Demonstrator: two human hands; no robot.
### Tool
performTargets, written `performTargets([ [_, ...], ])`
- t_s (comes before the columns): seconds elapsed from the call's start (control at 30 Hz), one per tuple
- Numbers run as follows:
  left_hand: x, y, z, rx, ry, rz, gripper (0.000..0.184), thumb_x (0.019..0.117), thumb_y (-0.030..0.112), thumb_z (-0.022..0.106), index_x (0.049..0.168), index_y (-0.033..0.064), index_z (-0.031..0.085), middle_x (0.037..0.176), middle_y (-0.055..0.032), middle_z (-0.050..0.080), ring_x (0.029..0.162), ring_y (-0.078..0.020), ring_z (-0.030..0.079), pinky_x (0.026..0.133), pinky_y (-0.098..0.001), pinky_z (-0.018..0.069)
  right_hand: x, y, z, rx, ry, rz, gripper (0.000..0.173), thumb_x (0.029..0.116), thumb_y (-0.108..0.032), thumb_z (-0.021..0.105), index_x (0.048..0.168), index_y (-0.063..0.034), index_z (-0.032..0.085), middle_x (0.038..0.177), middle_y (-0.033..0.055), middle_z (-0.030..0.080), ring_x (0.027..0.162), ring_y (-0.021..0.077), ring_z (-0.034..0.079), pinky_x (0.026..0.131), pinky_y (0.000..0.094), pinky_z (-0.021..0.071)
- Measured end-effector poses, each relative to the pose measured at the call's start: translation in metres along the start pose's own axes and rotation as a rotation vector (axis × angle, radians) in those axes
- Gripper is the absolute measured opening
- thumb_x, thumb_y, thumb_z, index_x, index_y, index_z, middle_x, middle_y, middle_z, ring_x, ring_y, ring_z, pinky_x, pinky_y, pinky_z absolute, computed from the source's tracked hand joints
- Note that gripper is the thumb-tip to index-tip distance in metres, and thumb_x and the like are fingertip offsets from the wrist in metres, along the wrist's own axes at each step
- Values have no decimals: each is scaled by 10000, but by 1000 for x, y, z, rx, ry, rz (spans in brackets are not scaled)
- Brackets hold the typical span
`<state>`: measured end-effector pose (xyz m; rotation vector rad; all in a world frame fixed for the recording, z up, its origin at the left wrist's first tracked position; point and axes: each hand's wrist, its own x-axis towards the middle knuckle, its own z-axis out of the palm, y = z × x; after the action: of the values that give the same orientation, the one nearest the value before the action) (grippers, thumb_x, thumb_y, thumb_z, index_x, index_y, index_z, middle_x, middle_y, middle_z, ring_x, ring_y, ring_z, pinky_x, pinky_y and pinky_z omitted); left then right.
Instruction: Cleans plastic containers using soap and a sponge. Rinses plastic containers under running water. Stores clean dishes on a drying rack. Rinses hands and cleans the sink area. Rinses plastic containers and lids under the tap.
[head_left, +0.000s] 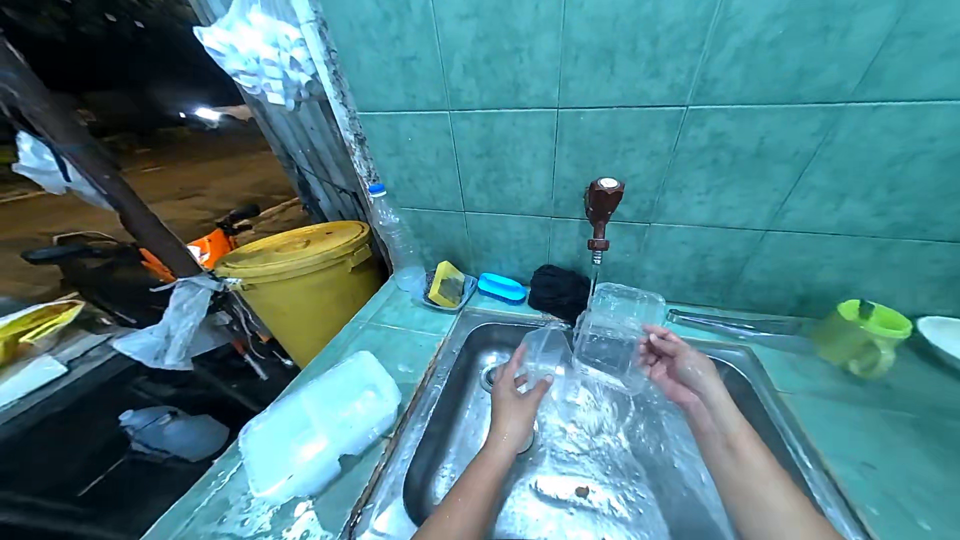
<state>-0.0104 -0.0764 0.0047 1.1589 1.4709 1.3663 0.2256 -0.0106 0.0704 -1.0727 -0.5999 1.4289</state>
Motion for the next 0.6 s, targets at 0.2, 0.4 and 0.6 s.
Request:
performTargets([
  [0.2,13,27,20,343,-135,306,660,891,238,796,1492,153,537,1493,-200,478,1287,-299,567,1028,-432,528,-12,-18,-22,204,86,-114,218,1069,-50,353,1037,-63,568,676,-8,580,551,81,582,540,233,534],
  [0.4,32,36,50,-391,-129,-292,577,1073,240,552,1586,120,318,1456,-231,485,1089,-323,663,857,-443,589,-23,-41,-48,212,1,-406,293,1067,-45,328,997,-112,605,700,-47,622,598,50,614,590,215,557],
  [0.6,24,31,54,-142,-180,-61,553,1019,188,640,1527,79,451,1445,-229,511,1159,-296,644,920,-418,581,-41,-55,-55,-37,-8,-650,270,1047,-15,397,1070,-100,652,829,-44,681,682,48,658,658,218,595],
])
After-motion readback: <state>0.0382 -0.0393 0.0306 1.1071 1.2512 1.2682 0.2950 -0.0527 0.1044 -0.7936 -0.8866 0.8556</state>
